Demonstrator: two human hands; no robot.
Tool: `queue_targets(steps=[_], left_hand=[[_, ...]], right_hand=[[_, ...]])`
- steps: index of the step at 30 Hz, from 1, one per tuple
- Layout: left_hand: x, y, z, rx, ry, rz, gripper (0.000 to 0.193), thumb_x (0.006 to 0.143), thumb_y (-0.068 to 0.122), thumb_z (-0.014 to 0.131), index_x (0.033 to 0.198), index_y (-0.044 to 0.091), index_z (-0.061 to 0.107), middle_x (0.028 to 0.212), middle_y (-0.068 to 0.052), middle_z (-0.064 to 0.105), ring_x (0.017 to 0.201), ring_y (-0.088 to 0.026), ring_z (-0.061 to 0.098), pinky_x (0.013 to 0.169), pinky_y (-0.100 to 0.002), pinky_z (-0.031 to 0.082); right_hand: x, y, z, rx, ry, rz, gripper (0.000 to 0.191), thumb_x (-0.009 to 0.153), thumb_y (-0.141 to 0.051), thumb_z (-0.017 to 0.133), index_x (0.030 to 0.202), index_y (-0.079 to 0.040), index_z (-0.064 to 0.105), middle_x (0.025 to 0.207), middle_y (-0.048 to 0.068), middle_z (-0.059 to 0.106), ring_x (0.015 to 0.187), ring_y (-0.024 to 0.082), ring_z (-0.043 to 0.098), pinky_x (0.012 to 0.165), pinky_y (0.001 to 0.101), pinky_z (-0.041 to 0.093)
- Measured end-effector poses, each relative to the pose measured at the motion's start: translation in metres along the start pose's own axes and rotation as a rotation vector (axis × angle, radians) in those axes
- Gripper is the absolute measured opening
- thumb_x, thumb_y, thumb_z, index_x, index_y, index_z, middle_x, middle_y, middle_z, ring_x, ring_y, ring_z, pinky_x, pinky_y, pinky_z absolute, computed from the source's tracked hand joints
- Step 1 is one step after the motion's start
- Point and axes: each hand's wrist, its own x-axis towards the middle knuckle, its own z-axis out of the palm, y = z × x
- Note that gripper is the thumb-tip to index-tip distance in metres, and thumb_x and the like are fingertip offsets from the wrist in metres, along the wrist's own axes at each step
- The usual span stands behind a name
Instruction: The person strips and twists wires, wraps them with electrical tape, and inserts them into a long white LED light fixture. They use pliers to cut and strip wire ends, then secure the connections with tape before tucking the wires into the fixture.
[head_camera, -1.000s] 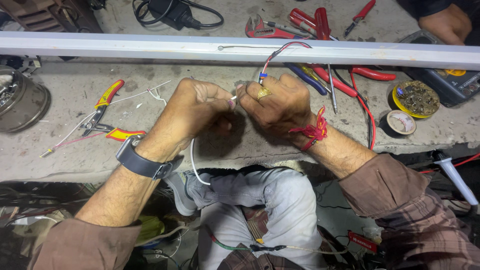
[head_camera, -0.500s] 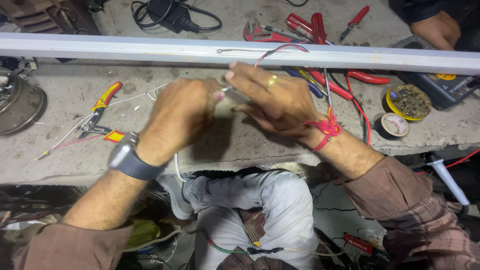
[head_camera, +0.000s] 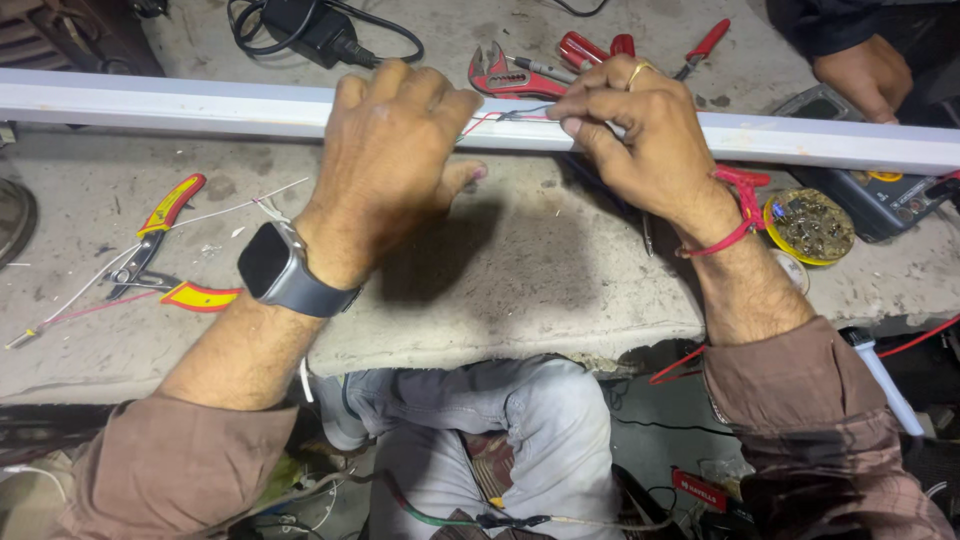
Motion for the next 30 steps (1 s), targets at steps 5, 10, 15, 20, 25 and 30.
queue_targets(steps=[5, 10, 15, 20, 25, 30], left_hand=[[0.015, -0.022, 0.023, -0.043, -0.111, 0.048, 0.023, 0.091, 0.004, 0.068, 0.110, 0.012, 0.077, 0.106, -0.006, 0.069, 0.102, -0.029, 0.063, 0.083, -0.043, 0.049], [0.023, -0.040, 0.023, -0.133, -0.133, 0.083, 0.017, 0.091, 0.005, 0.070, 0.107, 0.006, 0.075, 0.103, -0.009, 0.067, 0.098, -0.032, 0.064, 0.078, -0.045, 0.052], [0.022, -0.042, 0.022, -0.201, -0.186, 0.070, 0.020, 0.079, 0.000, 0.068, 0.094, 0.009, 0.078, 0.100, -0.008, 0.067, 0.097, -0.031, 0.063, 0.078, -0.044, 0.053], [0.014, -0.052, 0.026, -0.101, -0.067, 0.194, 0.020, 0.080, 0.001, 0.071, 0.097, 0.010, 0.077, 0.118, -0.012, 0.065, 0.109, -0.031, 0.062, 0.088, -0.043, 0.054], [0.004, -0.055, 0.028, -0.128, -0.067, 0.137, 0.024, 0.082, 0.001, 0.072, 0.102, 0.011, 0.080, 0.112, -0.012, 0.064, 0.105, -0.032, 0.061, 0.088, -0.044, 0.053], [-0.003, -0.047, 0.029, -0.005, 0.014, 0.121, 0.020, 0.082, 0.009, 0.074, 0.101, 0.013, 0.080, 0.108, -0.010, 0.065, 0.097, -0.029, 0.062, 0.079, -0.042, 0.051]], right_hand=[[-0.001, -0.012, -0.009, -0.091, -0.029, -0.105, 0.027, 0.093, -0.007, 0.077, 0.120, -0.006, 0.076, 0.119, 0.013, 0.066, 0.112, 0.032, 0.063, 0.096, 0.0414, 0.052], [0.004, -0.019, -0.006, -0.116, -0.040, -0.068, 0.029, 0.094, -0.009, 0.081, 0.121, -0.004, 0.075, 0.114, 0.013, 0.065, 0.108, 0.033, 0.062, 0.092, 0.0412, 0.052], [0.009, -0.020, 0.005, -0.084, 0.026, 0.027, 0.026, 0.096, -0.004, 0.080, 0.120, 0.000, 0.073, 0.113, 0.014, 0.063, 0.106, 0.030, 0.063, 0.091, 0.0400, 0.053], [0.014, -0.021, 0.015, -0.072, 0.051, -0.025, 0.021, 0.093, 0.000, 0.079, 0.113, -0.004, 0.074, 0.112, 0.014, 0.061, 0.108, 0.029, 0.061, 0.092, 0.0389, 0.052], [0.014, -0.021, 0.016, -0.150, -0.041, -0.057, 0.024, 0.091, -0.007, 0.084, 0.114, -0.004, 0.075, 0.109, 0.012, 0.062, 0.104, 0.030, 0.060, 0.089, 0.0399, 0.052], [0.014, -0.029, 0.018, -0.285, -0.052, -0.062, 0.022, 0.094, -0.005, 0.080, 0.115, -0.005, 0.073, 0.110, 0.008, 0.064, 0.104, 0.027, 0.064, 0.087, 0.0367, 0.055]])
